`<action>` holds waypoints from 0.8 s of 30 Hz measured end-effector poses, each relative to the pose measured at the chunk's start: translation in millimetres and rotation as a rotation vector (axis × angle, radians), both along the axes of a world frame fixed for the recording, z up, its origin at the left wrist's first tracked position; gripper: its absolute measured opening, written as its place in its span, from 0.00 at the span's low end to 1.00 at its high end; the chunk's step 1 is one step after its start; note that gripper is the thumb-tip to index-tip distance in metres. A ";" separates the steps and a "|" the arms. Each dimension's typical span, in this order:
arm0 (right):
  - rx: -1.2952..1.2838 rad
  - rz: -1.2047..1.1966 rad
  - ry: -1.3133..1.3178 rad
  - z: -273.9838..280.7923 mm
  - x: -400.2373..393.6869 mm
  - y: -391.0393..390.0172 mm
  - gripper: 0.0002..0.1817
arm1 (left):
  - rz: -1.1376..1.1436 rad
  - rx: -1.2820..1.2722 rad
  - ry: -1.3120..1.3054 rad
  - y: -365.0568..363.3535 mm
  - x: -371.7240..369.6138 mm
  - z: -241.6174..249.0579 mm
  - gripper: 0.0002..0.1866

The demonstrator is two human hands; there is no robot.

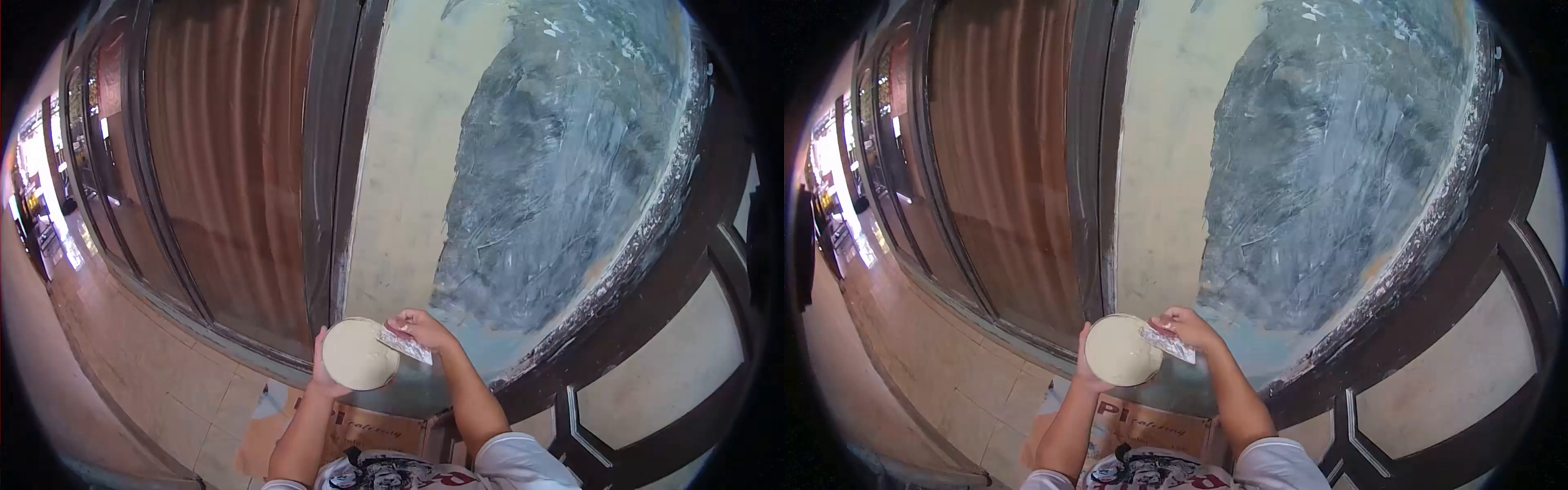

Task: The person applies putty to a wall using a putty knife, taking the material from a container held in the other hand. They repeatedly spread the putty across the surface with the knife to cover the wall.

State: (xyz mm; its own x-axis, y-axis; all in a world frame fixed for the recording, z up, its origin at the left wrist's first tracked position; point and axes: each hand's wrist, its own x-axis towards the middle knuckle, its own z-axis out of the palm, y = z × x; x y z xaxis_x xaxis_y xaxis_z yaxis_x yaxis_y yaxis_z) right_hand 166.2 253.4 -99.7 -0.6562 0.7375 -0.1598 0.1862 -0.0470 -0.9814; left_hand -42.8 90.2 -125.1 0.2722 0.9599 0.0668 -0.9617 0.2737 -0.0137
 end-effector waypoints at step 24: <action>-0.013 -0.187 0.001 10.9 169.7 -17.4 0.18 | -0.359 0.317 -0.036 -3.5 93.9 1.3 0.52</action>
